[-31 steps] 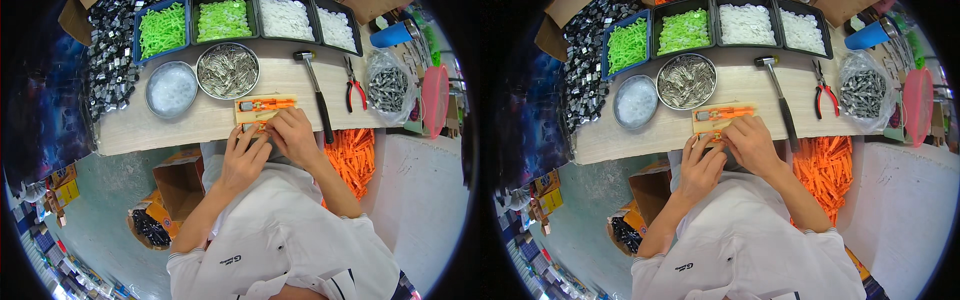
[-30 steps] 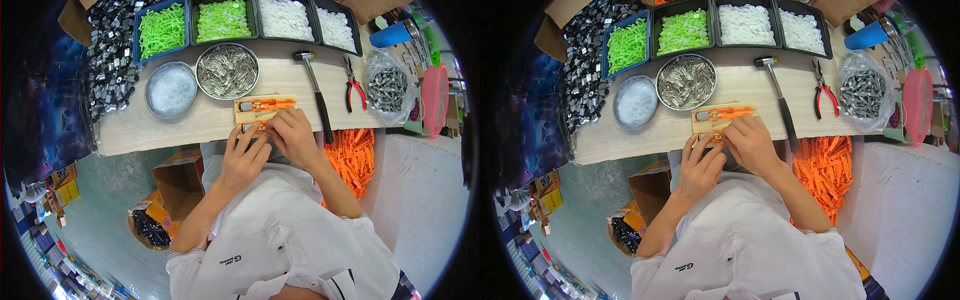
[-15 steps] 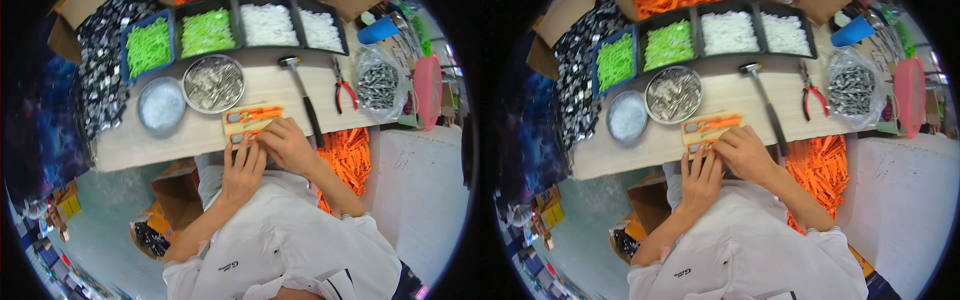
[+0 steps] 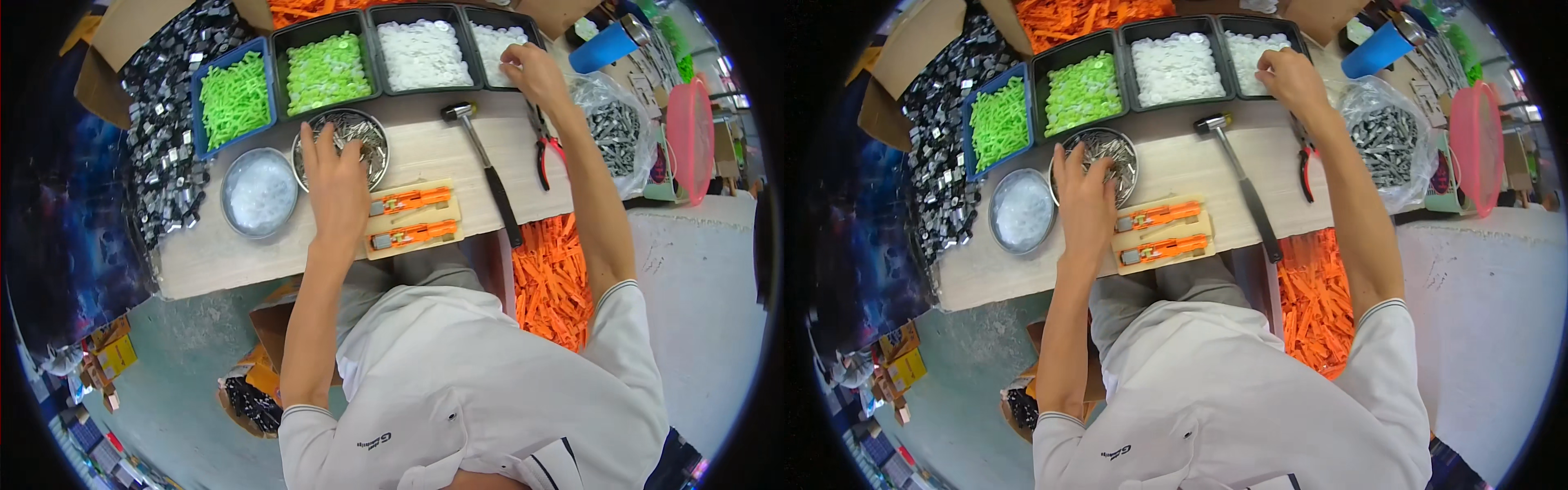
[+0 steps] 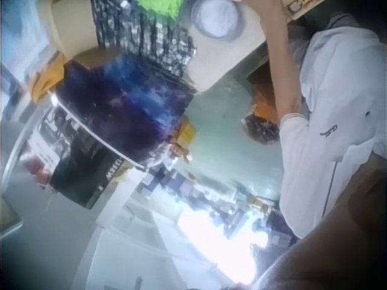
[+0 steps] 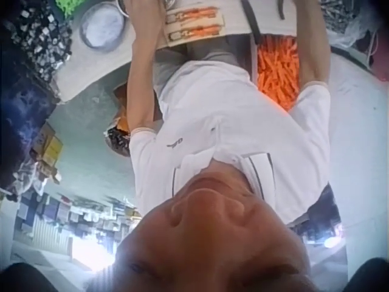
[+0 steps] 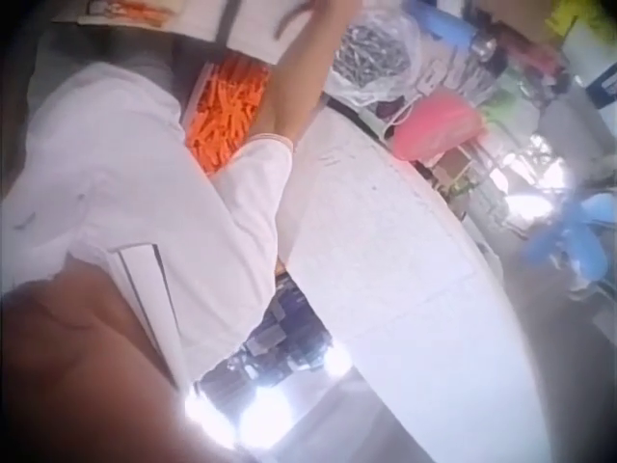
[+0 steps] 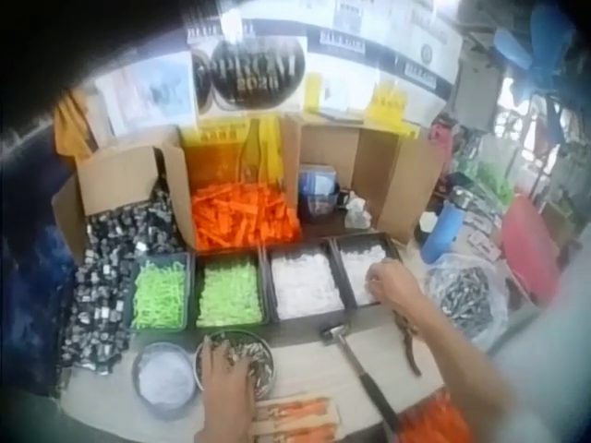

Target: Assembling small plastic toy components and metal pins using a wooden jig, hammer, and pliers at a workbench.

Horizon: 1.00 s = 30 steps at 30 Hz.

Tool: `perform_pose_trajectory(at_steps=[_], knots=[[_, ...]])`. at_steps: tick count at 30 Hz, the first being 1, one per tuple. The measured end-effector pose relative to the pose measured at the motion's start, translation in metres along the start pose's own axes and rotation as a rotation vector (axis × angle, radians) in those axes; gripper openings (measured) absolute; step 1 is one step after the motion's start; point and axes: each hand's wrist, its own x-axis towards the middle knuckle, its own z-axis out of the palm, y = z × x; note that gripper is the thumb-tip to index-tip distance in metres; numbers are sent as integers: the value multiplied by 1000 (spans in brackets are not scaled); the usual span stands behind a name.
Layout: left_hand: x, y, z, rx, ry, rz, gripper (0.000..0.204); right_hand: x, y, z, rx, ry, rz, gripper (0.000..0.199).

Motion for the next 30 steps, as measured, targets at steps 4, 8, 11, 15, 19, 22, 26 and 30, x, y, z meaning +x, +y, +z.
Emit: perform_pose_trajectory(at_steps=[4, 8, 11, 15, 19, 22, 26, 30], knots=[[1, -12, 10, -77, -10, -27, 17, 4, 1, 8, -90, -70, -69, 17], [-5, -19, 11, -112, 72, -11, 15, -2, -8, 6, -114, -58, -104, 15], [-5, -19, 8, -208, 91, -35, 14, -3, -3, 6, -130, -76, -103, 13], [4, -19, 0, -292, 125, -61, 12, -7, 0, 8, -151, -21, -142, 12], [12, -15, -9, -425, 91, -135, 13, -14, 3, 12, 51, 93, -110, 11], [12, -12, -12, -428, 154, -130, 13, -18, -1, 14, 113, 248, -139, 11], [-4, 5, -27, -576, 21, -324, 12, -41, -52, 10, 293, 353, 60, 10], [-41, 31, -45, -932, -171, -650, 15, -112, -151, 15, 765, 103, 161, 10]])
